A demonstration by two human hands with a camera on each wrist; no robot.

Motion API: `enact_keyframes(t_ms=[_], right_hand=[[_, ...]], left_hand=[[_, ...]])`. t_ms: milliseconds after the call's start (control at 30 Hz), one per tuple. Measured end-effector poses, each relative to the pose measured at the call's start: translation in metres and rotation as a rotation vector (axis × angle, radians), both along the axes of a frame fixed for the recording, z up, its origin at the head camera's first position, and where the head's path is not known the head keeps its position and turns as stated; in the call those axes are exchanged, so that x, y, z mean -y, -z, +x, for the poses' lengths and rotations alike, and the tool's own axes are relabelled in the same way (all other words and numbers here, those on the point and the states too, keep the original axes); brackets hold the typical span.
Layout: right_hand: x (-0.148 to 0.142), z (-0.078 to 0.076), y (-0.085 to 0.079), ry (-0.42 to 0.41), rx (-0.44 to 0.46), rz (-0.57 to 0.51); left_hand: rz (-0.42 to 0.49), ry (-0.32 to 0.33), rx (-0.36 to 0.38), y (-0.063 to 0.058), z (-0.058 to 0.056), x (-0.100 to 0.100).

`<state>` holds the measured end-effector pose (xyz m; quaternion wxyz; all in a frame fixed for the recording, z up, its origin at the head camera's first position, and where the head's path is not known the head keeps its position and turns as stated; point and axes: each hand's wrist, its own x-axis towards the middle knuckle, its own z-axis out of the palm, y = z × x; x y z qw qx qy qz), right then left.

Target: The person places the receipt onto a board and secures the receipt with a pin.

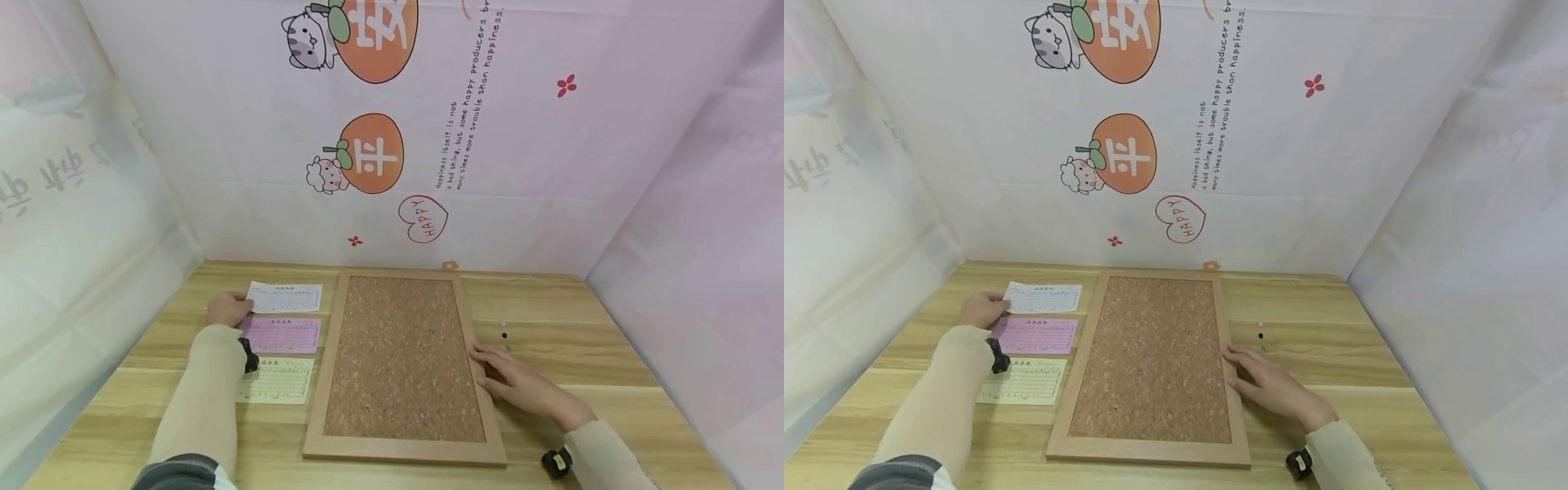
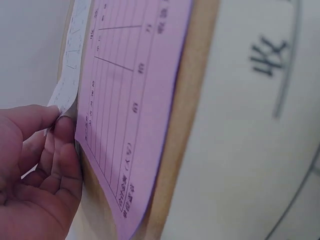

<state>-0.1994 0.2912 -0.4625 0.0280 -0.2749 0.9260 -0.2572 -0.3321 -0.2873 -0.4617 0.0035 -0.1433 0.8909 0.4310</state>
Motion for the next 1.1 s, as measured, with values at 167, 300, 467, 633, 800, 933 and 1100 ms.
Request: enact_keyframes(t_ms=[167, 300, 467, 633, 800, 933, 1100], right_hand=[[0.000, 0.000, -0.003, 0.011, 0.055, -0.014], [0.000, 0.001, -0.006, 0.009, 0.087, -0.021], [0.000, 0.001, -0.005, -0.004, 0.069, -0.013], [-0.001, 0.001, -0.005, -0.001, 0.078, -0.016], [0.000, 0.002, -0.004, -0.011, 0.069, -0.024], [0.000, 0.002, -0.004, -0.014, 0.063, -0.026], [0.000, 0.002, -0.004, -0.013, 0.059, -0.025]], left_hand=[[0.029, 0.008, -0.013, -0.001, -0.002, 0.005], [0.078, 0.016, -0.022, -0.001, -0.005, 0.009], [0.123, 0.011, -0.033, -0.004, -0.003, 0.009], [0.168, -0.007, -0.029, -0.009, 0.002, 0.005], [0.245, -0.004, -0.050, -0.011, 0.006, 0.006], [0.315, -0.003, -0.071, -0.010, 0.010, 0.007], [0.369, -0.004, -0.092, -0.010, 0.015, 0.008]])
